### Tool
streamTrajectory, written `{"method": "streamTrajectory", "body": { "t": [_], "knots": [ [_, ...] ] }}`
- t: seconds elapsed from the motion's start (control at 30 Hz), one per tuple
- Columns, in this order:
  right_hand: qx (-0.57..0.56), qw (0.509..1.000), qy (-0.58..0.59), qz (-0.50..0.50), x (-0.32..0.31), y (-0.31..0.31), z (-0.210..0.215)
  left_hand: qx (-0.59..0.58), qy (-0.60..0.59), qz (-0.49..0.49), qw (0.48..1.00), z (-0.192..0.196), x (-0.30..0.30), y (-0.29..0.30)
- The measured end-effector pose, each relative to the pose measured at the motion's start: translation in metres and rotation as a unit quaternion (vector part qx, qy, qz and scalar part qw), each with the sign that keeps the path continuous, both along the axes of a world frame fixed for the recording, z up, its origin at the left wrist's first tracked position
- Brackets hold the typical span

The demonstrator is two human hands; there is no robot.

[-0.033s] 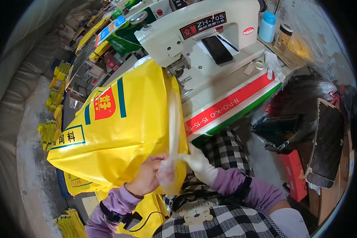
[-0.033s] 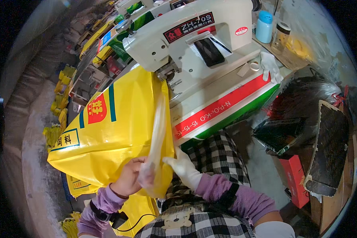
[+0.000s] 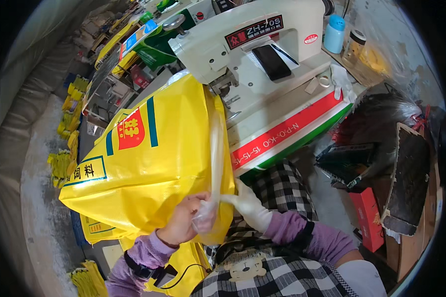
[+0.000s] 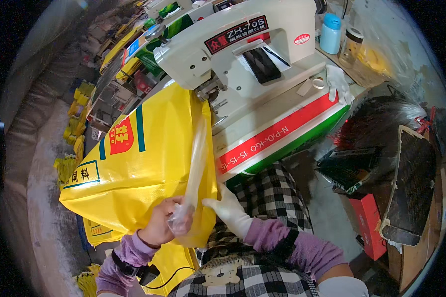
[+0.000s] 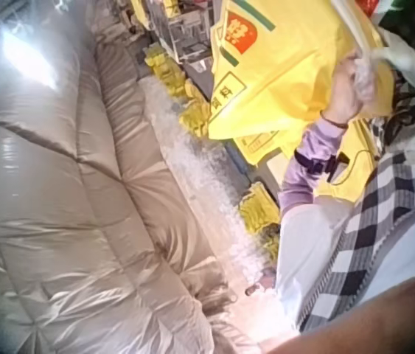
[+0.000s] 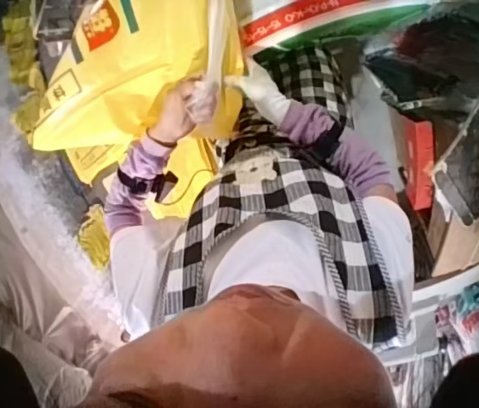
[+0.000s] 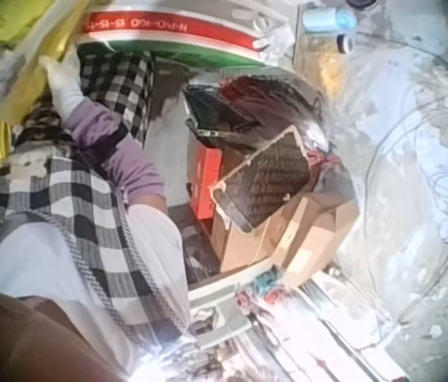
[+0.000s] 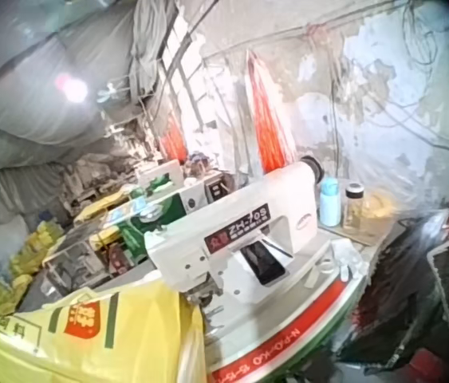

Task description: The person inserts a clear plastic liner into a yellow woven bag, aligns the edges, and feeds them through a sewing machine to stitch the top. After finishing, the person moves the bag to a stack and repeats the process with another bag.

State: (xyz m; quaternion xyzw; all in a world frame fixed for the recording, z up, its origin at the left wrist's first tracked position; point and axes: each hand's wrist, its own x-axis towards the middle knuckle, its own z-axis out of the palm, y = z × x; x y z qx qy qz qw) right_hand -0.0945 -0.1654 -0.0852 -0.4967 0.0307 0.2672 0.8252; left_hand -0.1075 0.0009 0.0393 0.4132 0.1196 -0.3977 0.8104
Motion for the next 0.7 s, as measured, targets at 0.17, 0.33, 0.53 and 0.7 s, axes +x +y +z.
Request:
{"method": "streamTrajectory", "body": {
  "t": [0.17,0.33,0.53,0.7],
  "knots": [
    [-0.104,0.977,-0.139,-0.125,0.012,0.021,-0.014,0.256,-0.149,-0.091,0.951,0.007,-0.014,-0.017],
    [-0.119,0.98,-0.118,-0.104,0.04,0.024,-0.022,0.36,-0.177,-0.06,0.914,0.017,-0.031,-0.013],
    [0.074,0.994,0.062,0.045,0.002,-0.026,-0.014,0.568,-0.686,-0.145,0.43,0.044,0.021,-0.016],
    [-0.244,0.896,-0.349,0.129,-0.037,-0.058,-0.025,0.455,-0.773,-0.225,0.381,-0.023,0.054,-0.089]
  ]
}}
